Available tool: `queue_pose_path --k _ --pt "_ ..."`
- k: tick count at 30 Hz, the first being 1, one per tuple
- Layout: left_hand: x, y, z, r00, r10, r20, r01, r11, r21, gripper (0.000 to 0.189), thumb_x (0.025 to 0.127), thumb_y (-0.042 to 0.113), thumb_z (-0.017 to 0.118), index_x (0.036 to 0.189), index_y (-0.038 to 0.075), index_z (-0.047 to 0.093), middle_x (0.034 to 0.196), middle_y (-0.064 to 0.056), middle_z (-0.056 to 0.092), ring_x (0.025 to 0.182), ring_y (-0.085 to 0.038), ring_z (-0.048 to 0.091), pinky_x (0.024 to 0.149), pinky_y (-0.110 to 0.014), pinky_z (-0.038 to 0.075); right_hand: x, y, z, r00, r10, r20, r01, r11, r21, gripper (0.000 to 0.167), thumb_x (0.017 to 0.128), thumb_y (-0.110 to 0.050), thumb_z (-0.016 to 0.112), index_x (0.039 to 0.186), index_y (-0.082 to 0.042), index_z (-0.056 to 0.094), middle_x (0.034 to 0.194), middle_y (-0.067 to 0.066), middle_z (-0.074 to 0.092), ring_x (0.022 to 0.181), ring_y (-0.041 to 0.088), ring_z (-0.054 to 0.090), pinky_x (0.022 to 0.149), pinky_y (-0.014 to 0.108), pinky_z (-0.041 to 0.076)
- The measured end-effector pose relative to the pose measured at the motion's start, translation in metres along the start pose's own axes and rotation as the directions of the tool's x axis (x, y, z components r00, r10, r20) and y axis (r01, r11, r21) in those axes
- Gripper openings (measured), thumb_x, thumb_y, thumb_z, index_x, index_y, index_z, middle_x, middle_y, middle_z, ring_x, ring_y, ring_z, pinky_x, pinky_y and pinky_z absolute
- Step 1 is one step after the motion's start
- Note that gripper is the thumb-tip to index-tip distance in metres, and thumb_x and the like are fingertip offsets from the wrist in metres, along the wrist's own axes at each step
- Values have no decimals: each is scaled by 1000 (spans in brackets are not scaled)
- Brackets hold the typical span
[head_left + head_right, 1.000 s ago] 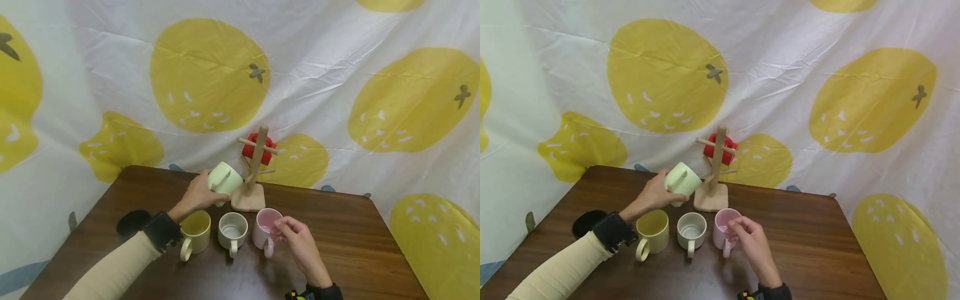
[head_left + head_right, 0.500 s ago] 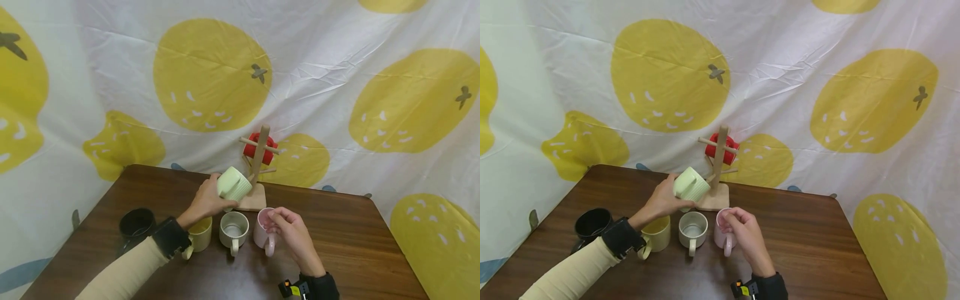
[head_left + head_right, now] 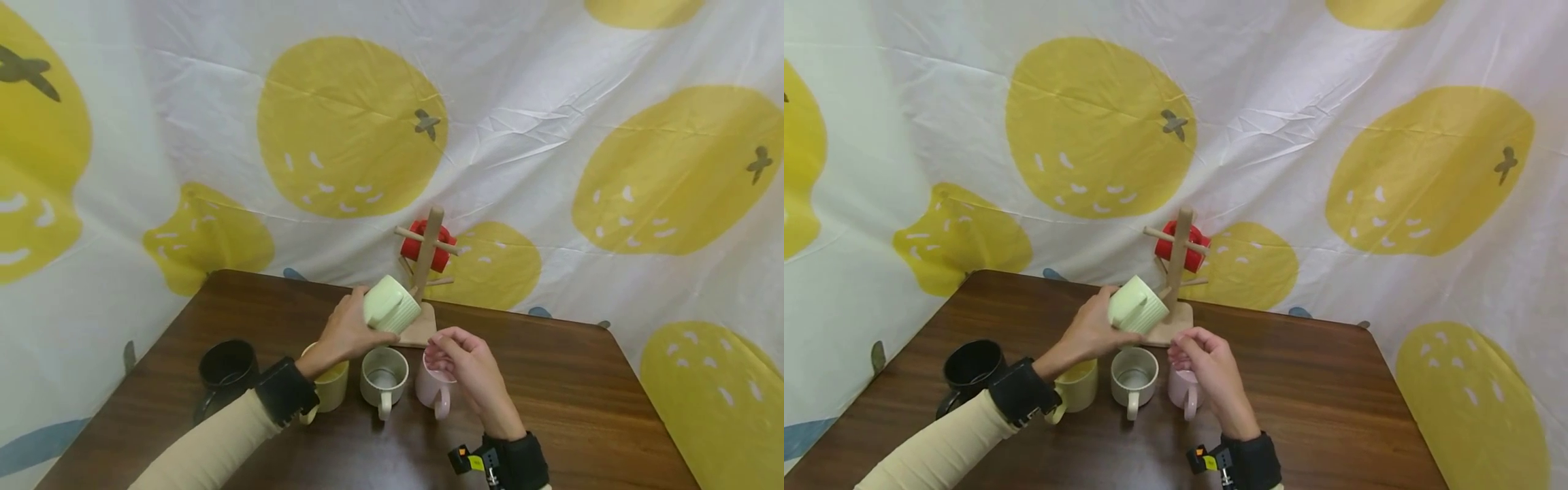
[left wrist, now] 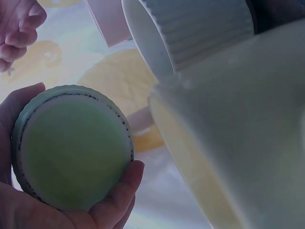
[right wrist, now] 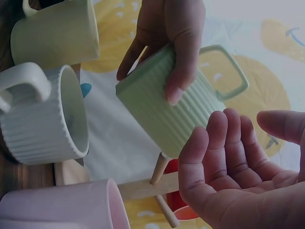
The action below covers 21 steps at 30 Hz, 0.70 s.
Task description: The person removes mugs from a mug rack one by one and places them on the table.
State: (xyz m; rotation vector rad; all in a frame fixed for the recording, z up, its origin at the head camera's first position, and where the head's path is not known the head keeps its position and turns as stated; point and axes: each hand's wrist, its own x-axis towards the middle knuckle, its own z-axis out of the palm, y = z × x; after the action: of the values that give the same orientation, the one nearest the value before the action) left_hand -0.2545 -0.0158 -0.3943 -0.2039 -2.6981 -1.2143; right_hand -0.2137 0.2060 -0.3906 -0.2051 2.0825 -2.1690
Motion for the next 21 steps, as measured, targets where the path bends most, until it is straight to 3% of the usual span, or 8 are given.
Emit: queue_pose_path --k 10,15,21 --pt "-10 7 8 1000 6 -28 -6 1000 -6 95 61 37 93 137 6 45 112 -13 57 96 -26 56 78 -41 49 2 -5 9 1000 11 29 -12 1000 25 14 99 -13 59 95 -2 66 85 5 69 77 18 68 75 31 58" --pt "-15 11 13 997 14 -73 -14 1000 -4 97 60 38 93 137 6 44 112 -15 57 96 -27 56 78 -43 49 2 -7 15 999 5 42 -7 998 59 18 99 -10 58 100 7 64 84 4 69 77 16 68 76 32 58" --pt "-21 14 20 989 77 -128 -78 997 -5 95 61 32 94 136 2 43 111 -17 55 94 -30 56 78 -45 49 1 -9 22 999 0 49 -4 997 72 15 99 -9 58 96 4 65 83 5 69 77 16 68 75 33 58"
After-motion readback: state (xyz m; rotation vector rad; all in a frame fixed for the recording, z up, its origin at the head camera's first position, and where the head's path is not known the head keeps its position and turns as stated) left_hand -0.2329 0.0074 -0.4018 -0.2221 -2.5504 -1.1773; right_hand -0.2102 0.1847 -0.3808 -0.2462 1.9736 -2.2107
